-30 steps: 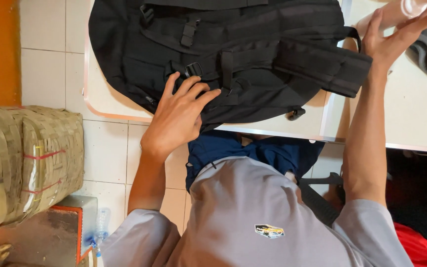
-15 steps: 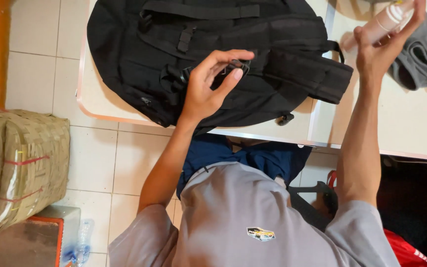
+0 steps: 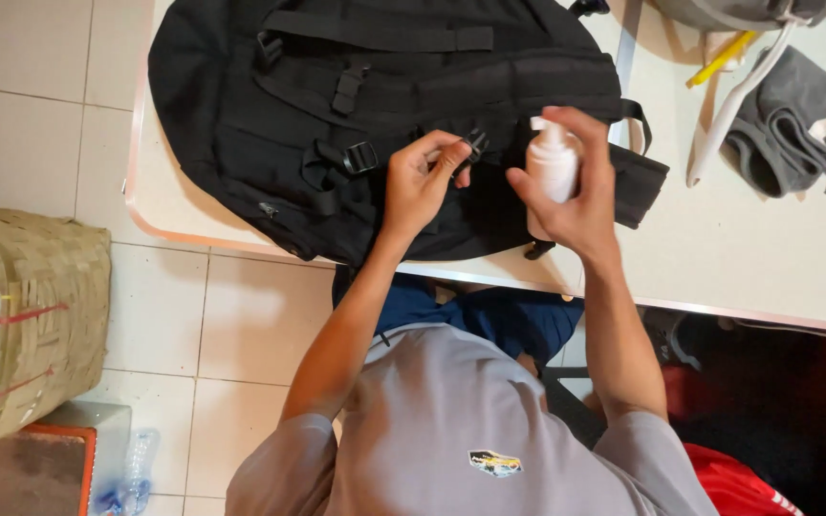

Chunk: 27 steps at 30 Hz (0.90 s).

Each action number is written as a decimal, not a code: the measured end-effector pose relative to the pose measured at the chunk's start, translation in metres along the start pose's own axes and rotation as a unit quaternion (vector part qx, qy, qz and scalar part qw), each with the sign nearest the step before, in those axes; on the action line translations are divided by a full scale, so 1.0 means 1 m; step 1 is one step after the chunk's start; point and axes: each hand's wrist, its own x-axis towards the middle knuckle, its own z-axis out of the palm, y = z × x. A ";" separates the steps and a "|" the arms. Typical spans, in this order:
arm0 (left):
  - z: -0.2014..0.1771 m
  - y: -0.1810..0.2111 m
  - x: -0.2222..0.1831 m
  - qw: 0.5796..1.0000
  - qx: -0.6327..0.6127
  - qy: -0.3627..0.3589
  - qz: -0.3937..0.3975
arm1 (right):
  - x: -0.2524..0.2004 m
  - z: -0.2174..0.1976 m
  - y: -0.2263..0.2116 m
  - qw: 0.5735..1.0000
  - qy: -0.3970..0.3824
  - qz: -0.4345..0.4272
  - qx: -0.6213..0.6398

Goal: Cleaning the straps of a black backpack using a spray cleaner and a cloth.

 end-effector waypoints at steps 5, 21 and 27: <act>0.000 0.011 -0.006 0.988 0.143 -0.037 0.053 | -0.002 0.014 0.013 0.997 -0.027 0.008 -0.068; 0.002 0.003 -0.013 0.963 0.253 -0.043 0.088 | -0.017 0.025 0.027 0.981 -0.057 -0.011 -0.185; 0.004 0.003 -0.014 0.965 0.246 -0.032 0.087 | -0.019 0.026 0.033 0.979 -0.049 -0.016 -0.198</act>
